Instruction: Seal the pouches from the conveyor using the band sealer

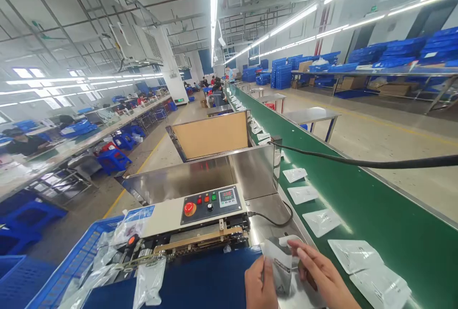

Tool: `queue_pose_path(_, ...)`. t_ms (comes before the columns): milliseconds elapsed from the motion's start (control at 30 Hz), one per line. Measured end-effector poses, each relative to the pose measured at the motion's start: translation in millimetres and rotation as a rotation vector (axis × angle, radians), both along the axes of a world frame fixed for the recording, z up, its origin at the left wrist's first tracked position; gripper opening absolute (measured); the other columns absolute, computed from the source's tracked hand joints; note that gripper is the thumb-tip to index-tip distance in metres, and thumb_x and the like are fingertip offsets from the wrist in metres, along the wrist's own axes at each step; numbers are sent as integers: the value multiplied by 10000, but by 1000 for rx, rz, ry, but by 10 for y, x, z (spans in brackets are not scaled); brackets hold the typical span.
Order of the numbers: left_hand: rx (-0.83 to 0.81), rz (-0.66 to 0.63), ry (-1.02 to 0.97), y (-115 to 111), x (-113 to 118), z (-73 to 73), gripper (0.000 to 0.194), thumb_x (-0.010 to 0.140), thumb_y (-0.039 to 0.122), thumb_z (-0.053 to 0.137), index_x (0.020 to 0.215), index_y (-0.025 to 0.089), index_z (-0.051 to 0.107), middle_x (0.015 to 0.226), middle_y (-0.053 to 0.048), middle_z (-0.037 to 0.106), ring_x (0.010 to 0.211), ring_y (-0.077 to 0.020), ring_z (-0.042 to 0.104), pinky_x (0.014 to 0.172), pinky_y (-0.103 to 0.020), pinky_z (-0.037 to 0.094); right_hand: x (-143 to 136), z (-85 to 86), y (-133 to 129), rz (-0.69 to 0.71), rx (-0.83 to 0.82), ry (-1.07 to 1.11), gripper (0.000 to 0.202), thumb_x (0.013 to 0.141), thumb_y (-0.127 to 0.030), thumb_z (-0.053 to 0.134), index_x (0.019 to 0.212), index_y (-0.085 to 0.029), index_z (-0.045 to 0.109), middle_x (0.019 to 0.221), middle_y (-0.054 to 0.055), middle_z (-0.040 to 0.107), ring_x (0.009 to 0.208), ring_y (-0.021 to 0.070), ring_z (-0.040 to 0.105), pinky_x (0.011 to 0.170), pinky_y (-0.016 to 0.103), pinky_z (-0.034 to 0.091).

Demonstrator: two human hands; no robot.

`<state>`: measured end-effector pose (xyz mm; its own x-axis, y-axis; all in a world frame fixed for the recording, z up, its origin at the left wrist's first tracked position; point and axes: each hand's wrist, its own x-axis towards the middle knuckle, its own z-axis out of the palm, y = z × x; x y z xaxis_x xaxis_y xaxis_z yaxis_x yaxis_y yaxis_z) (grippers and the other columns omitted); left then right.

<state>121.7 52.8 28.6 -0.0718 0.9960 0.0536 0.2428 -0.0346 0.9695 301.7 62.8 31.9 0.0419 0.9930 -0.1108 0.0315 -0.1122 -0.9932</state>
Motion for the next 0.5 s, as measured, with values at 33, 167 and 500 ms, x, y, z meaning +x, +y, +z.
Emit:
queue_pose_path(33, -25, 28, -6, -30, -34, -31, 706, 986, 800, 481, 697, 219, 760, 669, -106, 720, 662, -267, 651, 697, -364, 561, -38, -47, -13, 39, -10, -2, 654, 825, -843, 664, 975, -229, 834, 598, 19, 607, 560, 198, 541, 538, 312, 483)
queue_pose_path(167, -26, 22, -41, -59, -94, -84, 655, 994, 747, 535, 694, 202, 740, 728, -84, 714, 741, -249, 645, 727, -319, 534, -161, -172, -21, 125, -22, -123, 619, 849, -802, 643, 710, -209, 757, 631, 24, 615, 611, 183, 526, 590, 298, 451)
queue_pose_path(500, -380, 362, -469, 472, -175, -543, 581, 590, 692, 910, 589, 133, 751, 558, -43, 641, 545, -187, 573, 590, -325, 471, -352, -427, 508, -90, -181, -270, 521, 826, -689, 571, 565, -238, 599, 535, 39, 638, 510, 188, 550, 553, 316, 432)
